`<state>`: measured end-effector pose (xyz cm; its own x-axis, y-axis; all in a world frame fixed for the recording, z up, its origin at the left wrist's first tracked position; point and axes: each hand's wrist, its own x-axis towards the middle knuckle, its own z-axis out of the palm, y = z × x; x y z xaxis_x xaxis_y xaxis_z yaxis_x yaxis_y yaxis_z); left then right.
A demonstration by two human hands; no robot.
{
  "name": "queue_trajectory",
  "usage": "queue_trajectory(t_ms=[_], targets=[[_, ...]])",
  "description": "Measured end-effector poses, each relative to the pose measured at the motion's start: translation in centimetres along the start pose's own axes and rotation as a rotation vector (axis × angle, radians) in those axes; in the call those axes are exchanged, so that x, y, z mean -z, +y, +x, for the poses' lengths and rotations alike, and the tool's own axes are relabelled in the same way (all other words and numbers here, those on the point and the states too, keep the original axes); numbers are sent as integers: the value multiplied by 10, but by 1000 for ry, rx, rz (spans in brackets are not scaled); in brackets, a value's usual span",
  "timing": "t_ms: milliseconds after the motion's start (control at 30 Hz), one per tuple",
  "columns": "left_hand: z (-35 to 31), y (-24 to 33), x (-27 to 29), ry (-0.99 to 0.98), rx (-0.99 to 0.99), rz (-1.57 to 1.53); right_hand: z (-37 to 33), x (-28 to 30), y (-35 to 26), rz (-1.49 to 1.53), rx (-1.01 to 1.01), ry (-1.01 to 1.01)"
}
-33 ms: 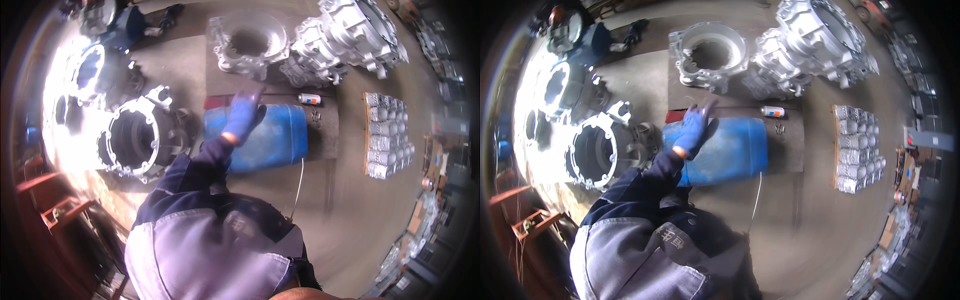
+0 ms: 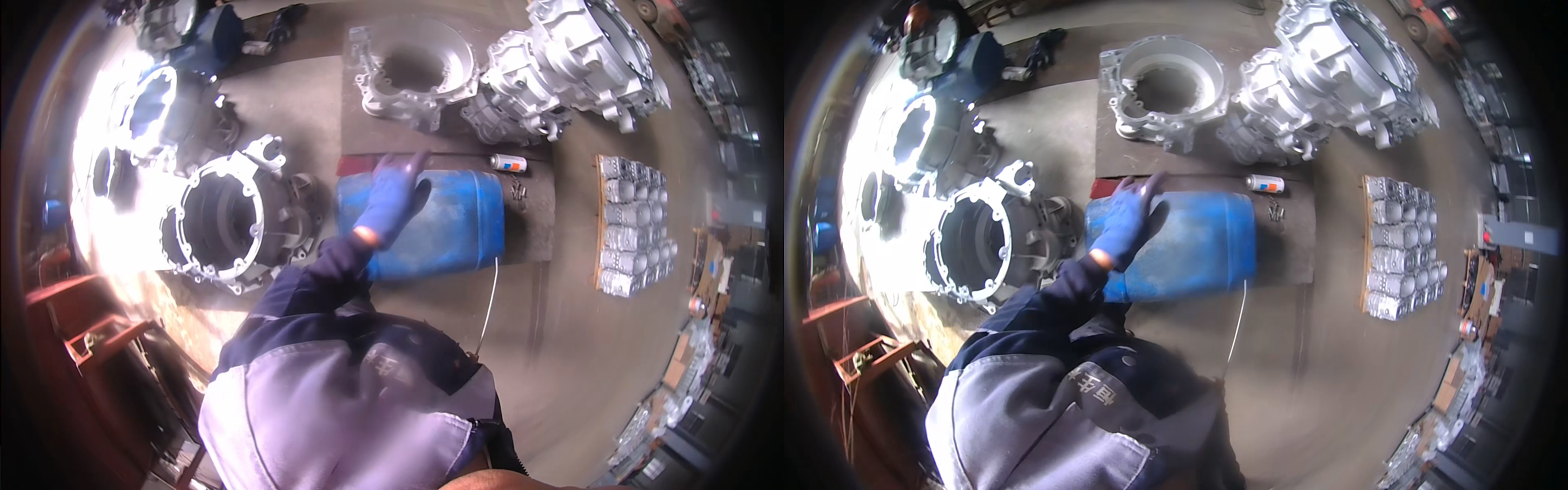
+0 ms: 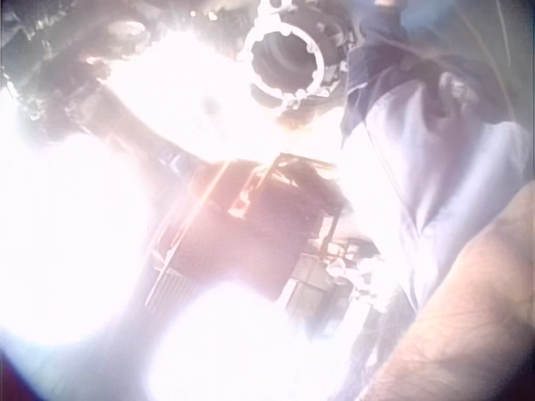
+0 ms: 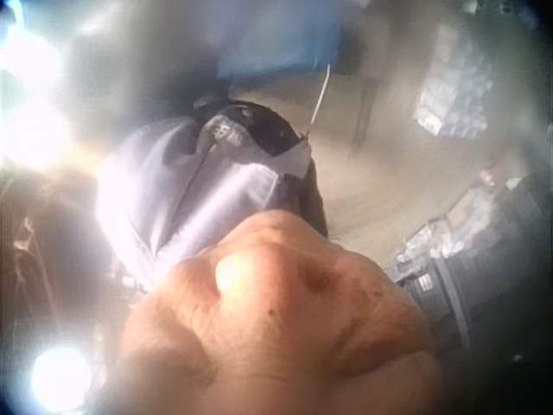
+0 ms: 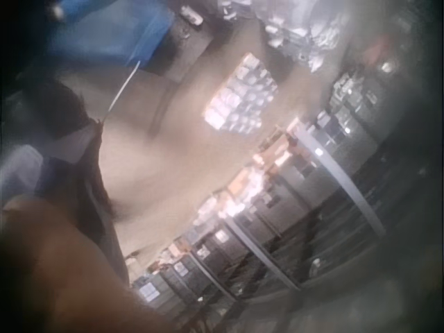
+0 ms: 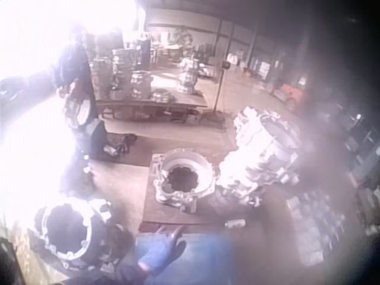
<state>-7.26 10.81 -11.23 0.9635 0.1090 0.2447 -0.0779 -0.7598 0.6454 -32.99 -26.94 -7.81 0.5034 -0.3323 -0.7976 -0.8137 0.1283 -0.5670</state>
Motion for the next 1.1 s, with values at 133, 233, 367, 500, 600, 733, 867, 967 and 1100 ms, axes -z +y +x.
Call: queue_trajectory(t_ms=[133, 233, 367, 500, 600, 733, 867, 967, 1100], targets=[[-59, -10, 88, 139, 208, 330, 12, 0, -3, -35, 37, -43], [-91, -44, 126, 402, 490, 598, 25, -8, -5, -49, 78, -75], [-98, -116, 155, 554, 1054, -348, 42, -24, -6, -52, 146, -107], [-81, -151, 164, 353, 700, -589, 63, -37, -4, -70, 257, -118], [-66, -134, 169, 194, 371, -556, 74, -40, 10, -63, 327, -69], [-63, -76, 198, 82, 420, -527, 70, -31, 49, -72, 384, 62], [-63, -16, 225, 7, 446, -496, 50, -13, 92, -264, 526, 221], [-62, 24, 236, -76, 421, -496, 32, -2, 113, -127, 455, 173], [-38, 55, 218, -243, 451, -479, 17, -4, 122, -81, 532, 236]])
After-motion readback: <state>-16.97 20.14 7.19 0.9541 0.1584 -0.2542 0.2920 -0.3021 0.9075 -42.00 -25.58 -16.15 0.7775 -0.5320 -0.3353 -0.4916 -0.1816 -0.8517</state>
